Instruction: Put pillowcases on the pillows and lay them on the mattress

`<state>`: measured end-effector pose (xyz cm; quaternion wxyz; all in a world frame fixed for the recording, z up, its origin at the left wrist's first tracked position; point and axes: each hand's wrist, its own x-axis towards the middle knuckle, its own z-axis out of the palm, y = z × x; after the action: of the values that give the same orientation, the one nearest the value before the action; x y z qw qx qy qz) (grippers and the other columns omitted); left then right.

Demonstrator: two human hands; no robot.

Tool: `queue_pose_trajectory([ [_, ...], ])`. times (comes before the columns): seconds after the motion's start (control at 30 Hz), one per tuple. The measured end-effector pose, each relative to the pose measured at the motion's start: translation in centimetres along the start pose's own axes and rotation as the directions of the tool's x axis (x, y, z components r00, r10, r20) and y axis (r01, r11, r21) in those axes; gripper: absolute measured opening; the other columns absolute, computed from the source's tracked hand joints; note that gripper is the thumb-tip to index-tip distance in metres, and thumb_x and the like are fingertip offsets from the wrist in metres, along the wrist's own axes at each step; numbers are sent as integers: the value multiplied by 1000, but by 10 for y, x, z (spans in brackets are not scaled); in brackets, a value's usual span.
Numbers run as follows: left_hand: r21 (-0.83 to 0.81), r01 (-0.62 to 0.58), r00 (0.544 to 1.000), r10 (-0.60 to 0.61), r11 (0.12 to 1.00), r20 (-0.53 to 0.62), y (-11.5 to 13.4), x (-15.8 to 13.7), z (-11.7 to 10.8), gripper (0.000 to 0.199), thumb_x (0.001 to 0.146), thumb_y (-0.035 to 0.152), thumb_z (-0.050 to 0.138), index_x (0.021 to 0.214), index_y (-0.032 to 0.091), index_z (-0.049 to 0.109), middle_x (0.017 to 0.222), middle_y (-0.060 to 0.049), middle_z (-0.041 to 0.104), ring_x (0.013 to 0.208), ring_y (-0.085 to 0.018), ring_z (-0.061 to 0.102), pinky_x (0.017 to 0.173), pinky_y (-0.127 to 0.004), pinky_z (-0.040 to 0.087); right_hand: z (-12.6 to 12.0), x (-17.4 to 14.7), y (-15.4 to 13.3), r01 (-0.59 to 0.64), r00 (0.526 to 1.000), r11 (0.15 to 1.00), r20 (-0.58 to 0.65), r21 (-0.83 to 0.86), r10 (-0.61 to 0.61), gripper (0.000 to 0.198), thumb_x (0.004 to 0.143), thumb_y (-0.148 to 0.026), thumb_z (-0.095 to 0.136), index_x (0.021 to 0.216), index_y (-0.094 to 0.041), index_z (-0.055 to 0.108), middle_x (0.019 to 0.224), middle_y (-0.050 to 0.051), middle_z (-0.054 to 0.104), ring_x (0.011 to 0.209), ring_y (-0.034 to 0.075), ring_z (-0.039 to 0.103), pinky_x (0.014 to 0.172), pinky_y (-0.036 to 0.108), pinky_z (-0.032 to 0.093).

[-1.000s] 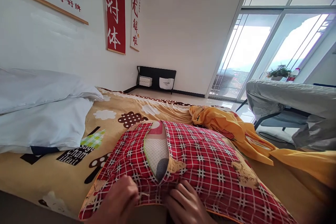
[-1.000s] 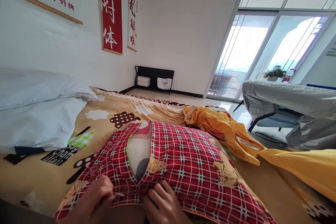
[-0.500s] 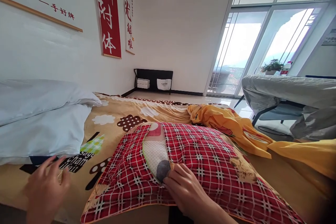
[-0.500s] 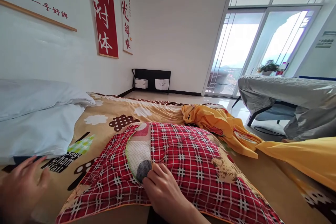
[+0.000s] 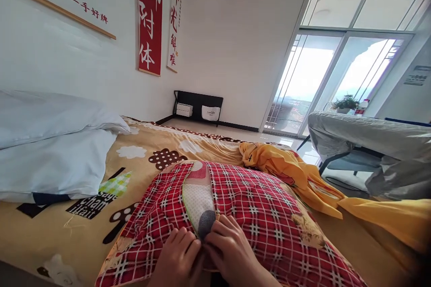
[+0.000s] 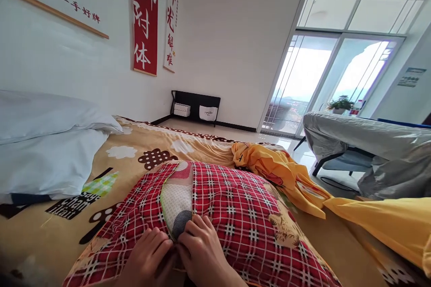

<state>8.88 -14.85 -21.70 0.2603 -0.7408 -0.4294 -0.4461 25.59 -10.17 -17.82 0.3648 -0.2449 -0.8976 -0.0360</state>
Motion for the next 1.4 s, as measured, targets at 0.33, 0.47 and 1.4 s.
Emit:
queue_pose_trajectory([
  [0.33,-6,14,997,-14,1000,-70,-2,-7,12,32,97,15,29,87,19,58,73,-3,62,68,-17,54,72,-33,40,-4,-1,-10,237,963,942,-69,-239,-260,34,96,-11,32,71,-18,54,69,2,55,69,16,44,77,33,40],
  [0.47,-74,-28,996,22,997,-83,-1,-3,10,30,96,11,32,83,17,58,69,-2,59,64,-16,51,67,-31,38,-11,-4,-7,237,971,962,-1,-139,-239,27,97,-13,35,81,-18,57,72,1,57,69,15,46,74,30,40],
  [1.4,105,-233,953,249,967,-174,-6,-14,12,34,96,8,31,88,11,65,61,-2,53,57,-14,44,62,-33,34,-21,5,1,111,948,991,307,-74,-84,7,82,-17,63,77,-21,60,85,-1,65,84,14,54,84,29,39],
])
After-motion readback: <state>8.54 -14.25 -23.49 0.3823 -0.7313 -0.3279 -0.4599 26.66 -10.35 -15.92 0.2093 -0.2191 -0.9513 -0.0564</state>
